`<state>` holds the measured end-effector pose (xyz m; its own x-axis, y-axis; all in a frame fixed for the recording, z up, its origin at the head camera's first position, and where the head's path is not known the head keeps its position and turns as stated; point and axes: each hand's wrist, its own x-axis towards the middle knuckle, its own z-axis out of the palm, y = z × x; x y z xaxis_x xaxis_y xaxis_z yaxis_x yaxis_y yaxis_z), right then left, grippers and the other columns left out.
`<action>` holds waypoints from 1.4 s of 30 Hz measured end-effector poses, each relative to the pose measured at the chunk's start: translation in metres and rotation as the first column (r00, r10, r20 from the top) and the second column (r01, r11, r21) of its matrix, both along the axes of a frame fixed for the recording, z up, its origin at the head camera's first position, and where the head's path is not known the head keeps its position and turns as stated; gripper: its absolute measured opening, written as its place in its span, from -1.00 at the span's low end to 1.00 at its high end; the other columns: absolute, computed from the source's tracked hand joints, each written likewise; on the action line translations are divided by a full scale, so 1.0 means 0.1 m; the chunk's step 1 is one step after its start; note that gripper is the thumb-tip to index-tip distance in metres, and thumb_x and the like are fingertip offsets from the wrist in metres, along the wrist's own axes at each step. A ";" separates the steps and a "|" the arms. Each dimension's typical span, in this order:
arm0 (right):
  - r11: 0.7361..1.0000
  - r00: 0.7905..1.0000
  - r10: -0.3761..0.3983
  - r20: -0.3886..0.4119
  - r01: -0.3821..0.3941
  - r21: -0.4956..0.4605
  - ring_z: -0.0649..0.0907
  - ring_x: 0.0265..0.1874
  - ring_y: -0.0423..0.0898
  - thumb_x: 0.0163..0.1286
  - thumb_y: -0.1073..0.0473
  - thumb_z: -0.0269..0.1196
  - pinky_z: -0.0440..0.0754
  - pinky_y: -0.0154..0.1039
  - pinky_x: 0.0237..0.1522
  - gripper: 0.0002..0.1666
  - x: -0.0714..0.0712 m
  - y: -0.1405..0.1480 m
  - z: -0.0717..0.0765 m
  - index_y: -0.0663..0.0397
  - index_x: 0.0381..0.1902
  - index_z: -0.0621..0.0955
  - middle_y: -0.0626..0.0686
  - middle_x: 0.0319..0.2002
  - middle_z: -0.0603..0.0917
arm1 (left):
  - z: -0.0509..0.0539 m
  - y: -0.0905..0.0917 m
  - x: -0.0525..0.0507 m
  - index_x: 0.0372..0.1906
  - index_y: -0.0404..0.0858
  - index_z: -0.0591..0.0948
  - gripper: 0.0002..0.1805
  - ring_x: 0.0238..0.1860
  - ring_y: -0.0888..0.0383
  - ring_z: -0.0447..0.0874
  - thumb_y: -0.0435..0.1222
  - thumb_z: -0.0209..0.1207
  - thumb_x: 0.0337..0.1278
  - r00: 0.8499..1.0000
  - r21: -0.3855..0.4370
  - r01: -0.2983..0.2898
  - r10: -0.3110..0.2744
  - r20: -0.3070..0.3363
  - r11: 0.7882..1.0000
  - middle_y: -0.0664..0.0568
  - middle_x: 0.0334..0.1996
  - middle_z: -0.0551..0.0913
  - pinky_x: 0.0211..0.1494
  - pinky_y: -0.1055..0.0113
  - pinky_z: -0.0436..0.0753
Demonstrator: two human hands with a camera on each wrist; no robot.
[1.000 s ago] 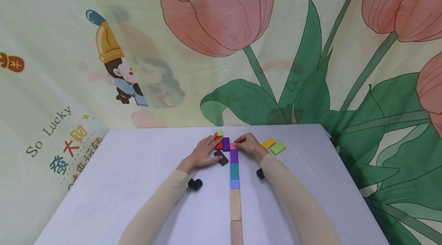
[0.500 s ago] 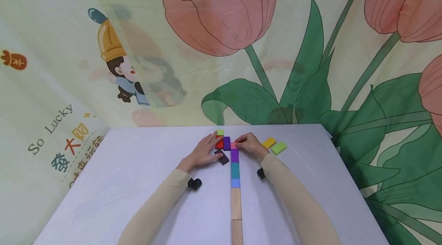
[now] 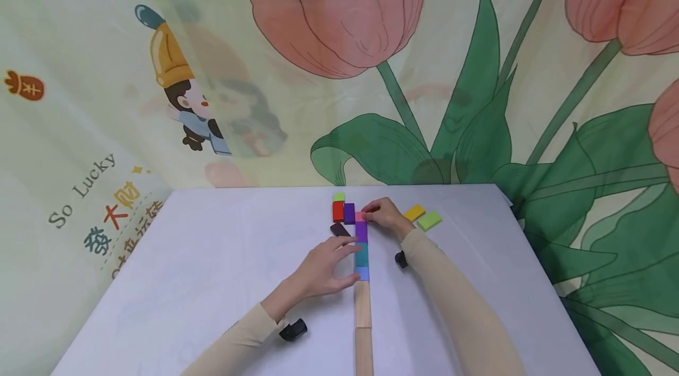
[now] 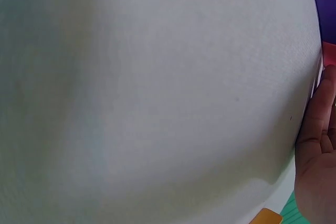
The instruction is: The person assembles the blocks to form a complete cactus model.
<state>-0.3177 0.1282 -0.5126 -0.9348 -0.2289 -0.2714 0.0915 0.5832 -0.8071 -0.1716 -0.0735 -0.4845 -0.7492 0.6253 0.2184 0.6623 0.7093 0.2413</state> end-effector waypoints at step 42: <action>1.000 1.000 -0.025 0.004 0.025 -0.010 0.58 -0.14 -0.05 0.37 0.20 0.24 0.64 -0.25 0.00 -0.71 -0.03 0.00 -0.04 0.16 0.01 0.67 0.16 -0.04 0.67 | -0.28 0.07 0.33 0.37 0.06 0.38 -0.18 0.41 0.08 0.31 0.34 0.12 0.01 0.992 -0.115 0.076 -0.062 0.114 0.990 0.09 0.47 0.27 0.45 0.14 0.36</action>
